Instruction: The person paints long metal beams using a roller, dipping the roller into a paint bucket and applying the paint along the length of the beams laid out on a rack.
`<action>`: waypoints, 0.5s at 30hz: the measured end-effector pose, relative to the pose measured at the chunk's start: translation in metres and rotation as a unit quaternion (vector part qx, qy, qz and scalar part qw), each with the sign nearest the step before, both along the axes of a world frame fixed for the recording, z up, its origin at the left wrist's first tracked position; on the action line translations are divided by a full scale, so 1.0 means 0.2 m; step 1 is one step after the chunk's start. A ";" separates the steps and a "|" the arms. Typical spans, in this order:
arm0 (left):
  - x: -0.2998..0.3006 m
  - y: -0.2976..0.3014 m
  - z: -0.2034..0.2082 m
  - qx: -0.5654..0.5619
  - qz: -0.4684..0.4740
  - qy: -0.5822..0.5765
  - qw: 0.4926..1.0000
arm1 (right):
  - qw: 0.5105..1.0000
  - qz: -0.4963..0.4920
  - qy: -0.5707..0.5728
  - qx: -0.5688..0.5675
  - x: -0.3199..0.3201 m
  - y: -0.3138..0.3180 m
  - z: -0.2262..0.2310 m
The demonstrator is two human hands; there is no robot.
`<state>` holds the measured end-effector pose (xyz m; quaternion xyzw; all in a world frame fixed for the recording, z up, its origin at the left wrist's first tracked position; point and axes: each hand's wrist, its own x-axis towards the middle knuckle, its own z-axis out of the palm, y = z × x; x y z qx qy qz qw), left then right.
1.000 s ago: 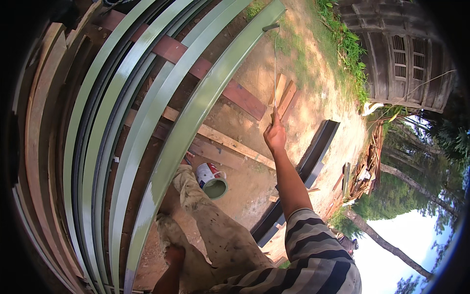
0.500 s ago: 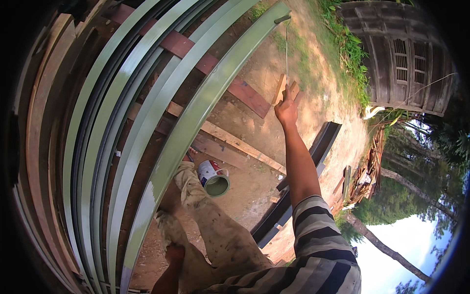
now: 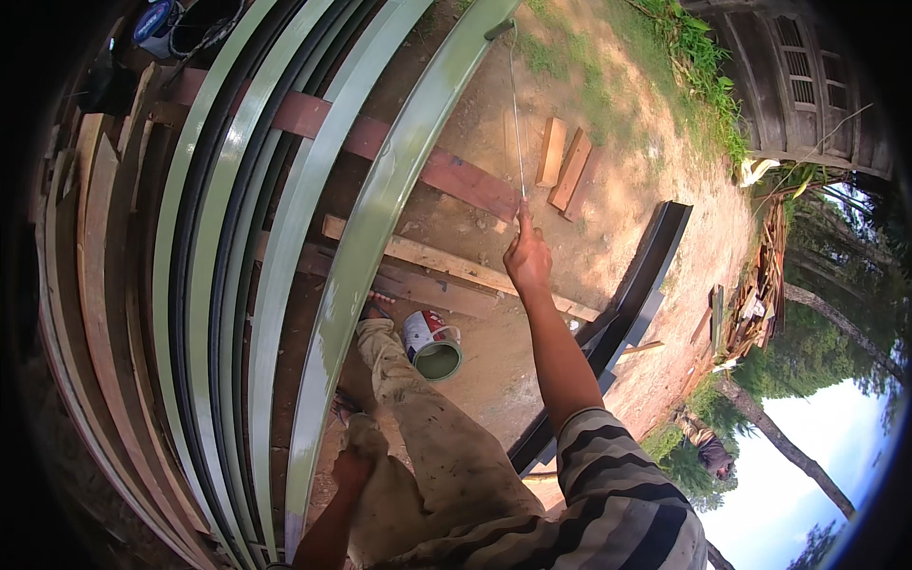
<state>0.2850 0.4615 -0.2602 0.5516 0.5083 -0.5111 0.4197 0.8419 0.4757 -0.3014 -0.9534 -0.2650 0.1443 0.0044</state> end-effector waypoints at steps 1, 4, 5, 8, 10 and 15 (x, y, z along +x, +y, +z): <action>0.08 0.07 0.02 -0.003 0.011 -0.014 1.000 | 1.000 -0.004 0.015 0.013 -0.16 -0.11 0.03; 0.22 0.14 0.09 0.006 -0.003 -0.073 0.997 | 0.998 -0.020 0.053 -0.034 -0.58 -0.40 0.14; 0.24 0.13 0.10 0.012 -0.012 -0.096 0.995 | 0.996 -0.019 0.071 -0.047 -0.71 -0.48 0.19; 0.26 0.04 0.10 0.005 -0.052 -0.110 0.993 | 0.990 -0.004 0.130 -0.063 -1.02 -0.68 0.34; 0.26 0.02 0.11 0.003 -0.087 -0.106 0.991 | 0.985 -0.009 0.159 -0.063 -1.20 -0.76 0.38; 0.14 0.03 0.06 0.010 -0.098 -0.135 0.986 | 0.983 -0.032 0.163 0.079 -1.35 -0.67 0.36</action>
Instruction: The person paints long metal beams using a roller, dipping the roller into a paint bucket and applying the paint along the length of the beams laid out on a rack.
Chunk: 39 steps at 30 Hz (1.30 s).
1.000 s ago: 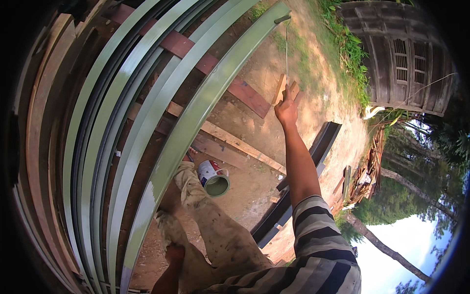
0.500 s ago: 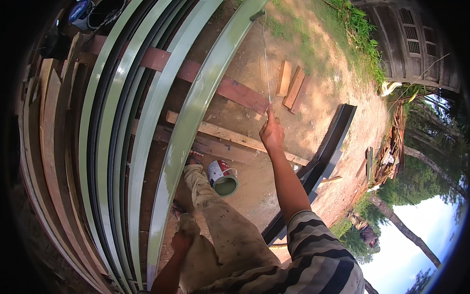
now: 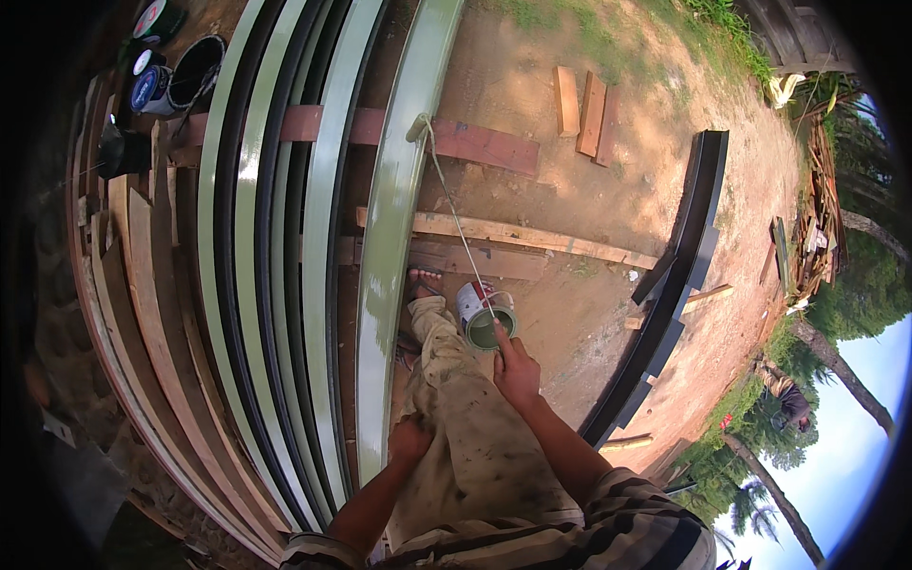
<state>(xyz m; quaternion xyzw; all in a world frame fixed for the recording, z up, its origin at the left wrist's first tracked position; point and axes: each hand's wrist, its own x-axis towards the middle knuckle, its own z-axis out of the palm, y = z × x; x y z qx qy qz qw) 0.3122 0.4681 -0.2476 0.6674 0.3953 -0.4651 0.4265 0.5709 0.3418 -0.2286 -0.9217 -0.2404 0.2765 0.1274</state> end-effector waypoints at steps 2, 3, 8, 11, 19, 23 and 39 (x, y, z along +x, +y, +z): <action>-0.02 0.00 -0.02 0.005 -0.001 0.006 1.000 | 1.000 -0.004 0.007 0.030 -0.04 0.07 -0.03; -0.04 0.00 -0.03 0.005 -0.005 0.007 1.000 | 0.999 -0.003 0.016 0.040 -0.07 0.09 -0.05; -0.04 0.02 -0.03 0.012 -0.025 0.007 1.000 | 0.999 -0.011 0.016 0.044 -0.22 0.16 -0.13; -0.02 0.03 -0.04 0.019 -0.041 0.007 0.999 | 0.998 -0.022 -0.022 0.047 -0.04 0.34 -0.30; 0.01 0.05 -0.09 0.007 -0.092 0.026 0.995 | 0.995 -0.060 0.012 0.083 0.51 0.71 -0.37; 0.09 0.05 -0.06 -0.003 -0.097 0.040 0.994 | 0.997 -0.025 0.007 0.078 0.14 0.41 -0.35; 0.70 -0.04 0.04 -0.105 0.115 -0.005 0.988 | 0.988 -0.037 -0.088 0.118 1.72 1.36 -0.46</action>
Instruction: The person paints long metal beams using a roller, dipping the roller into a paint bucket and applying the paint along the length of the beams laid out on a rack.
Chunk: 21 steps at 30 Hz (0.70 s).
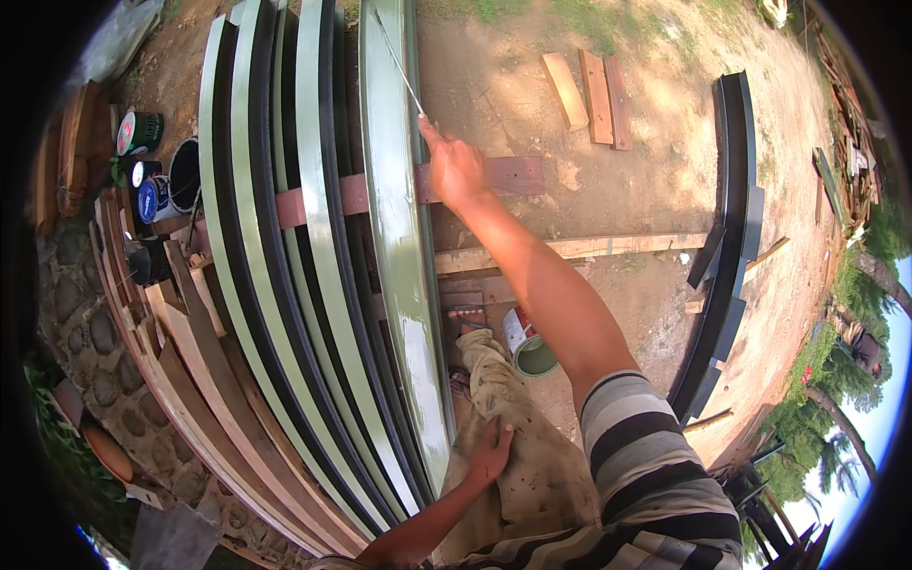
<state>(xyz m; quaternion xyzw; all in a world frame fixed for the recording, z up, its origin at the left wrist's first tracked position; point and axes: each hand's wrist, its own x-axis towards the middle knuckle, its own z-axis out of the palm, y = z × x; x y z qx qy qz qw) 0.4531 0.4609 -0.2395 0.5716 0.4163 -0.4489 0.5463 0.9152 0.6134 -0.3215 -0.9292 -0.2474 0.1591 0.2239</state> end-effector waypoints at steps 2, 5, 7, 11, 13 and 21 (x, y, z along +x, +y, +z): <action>0.20 -0.04 0.08 0.005 -0.090 0.013 0.996 | 1.000 0.000 -0.015 -0.025 0.18 0.14 0.02; 0.36 -0.03 0.15 0.034 -0.170 0.037 0.984 | 0.999 -0.009 -0.047 -0.013 0.38 0.22 -0.02; 0.35 -0.04 0.16 0.061 -0.171 0.029 0.983 | 0.998 -0.008 -0.064 -0.010 0.44 0.24 -0.03; 0.33 -0.06 0.14 0.095 -0.144 0.001 0.985 | 0.999 -0.005 -0.043 -0.015 0.34 0.16 -0.05; 0.32 -0.08 0.15 0.114 -0.149 -0.013 0.982 | 0.999 -0.002 -0.032 -0.004 0.19 0.08 -0.05; 0.18 -0.17 0.19 0.124 -0.134 -0.035 0.983 | 0.994 0.075 0.024 -0.079 -0.68 -0.45 0.13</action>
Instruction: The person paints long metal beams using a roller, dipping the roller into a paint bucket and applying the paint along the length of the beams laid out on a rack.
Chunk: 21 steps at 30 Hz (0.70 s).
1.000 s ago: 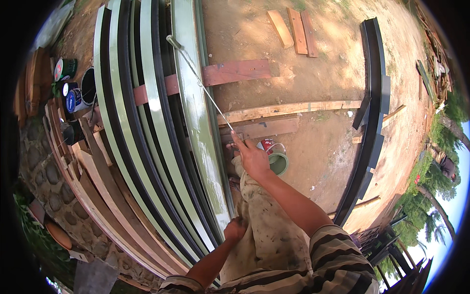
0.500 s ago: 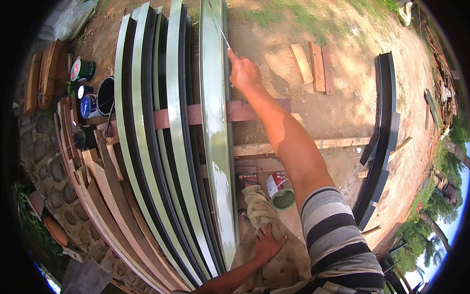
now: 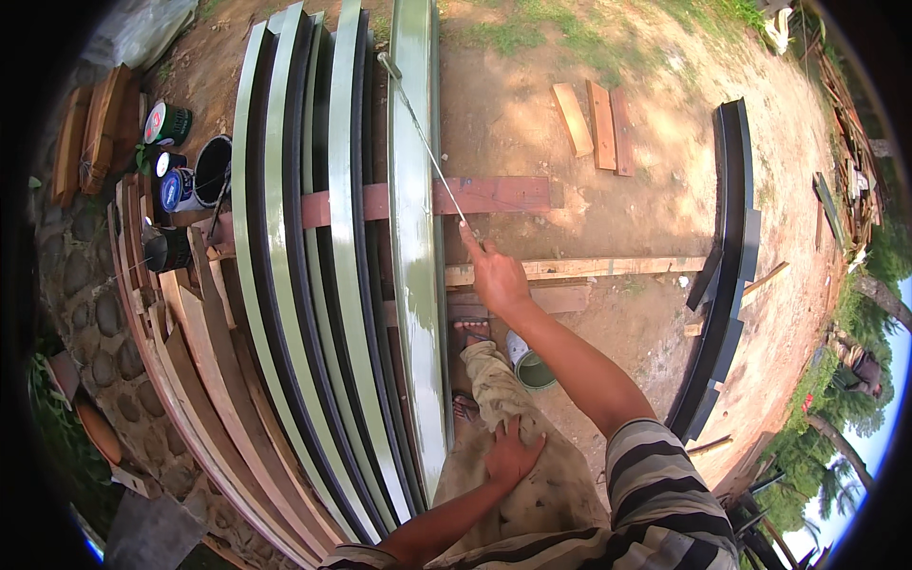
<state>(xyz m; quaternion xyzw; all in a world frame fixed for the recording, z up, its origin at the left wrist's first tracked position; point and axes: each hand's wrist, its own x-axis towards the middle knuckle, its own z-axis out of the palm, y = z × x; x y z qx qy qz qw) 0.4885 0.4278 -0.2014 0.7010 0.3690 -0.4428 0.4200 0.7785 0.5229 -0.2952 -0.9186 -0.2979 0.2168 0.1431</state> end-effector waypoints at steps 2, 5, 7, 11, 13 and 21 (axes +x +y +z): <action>-0.09 -0.05 -0.01 0.009 -0.003 -0.015 1.000 | 1.000 0.013 0.019 -0.022 -0.22 -0.13 0.11; -0.28 -0.13 -0.03 0.017 -0.005 -0.034 0.999 | 0.998 0.040 0.028 -0.026 -0.56 -0.34 0.25; -0.43 -0.18 -0.04 0.011 -0.011 -0.041 0.999 | 0.996 0.056 0.041 -0.049 -0.81 -0.50 0.29; -0.80 -0.24 -0.12 -0.003 0.025 -0.095 0.995 | 0.990 0.068 0.096 -0.074 -1.29 -0.83 0.46; -0.97 -0.20 -0.16 -0.046 0.069 -0.132 0.988 | 0.989 0.080 0.100 -0.071 -1.51 -1.02 0.46; -1.67 -0.20 -0.16 -0.076 -0.128 -0.005 0.989 | 0.992 -0.073 0.090 0.054 -1.66 -0.92 0.16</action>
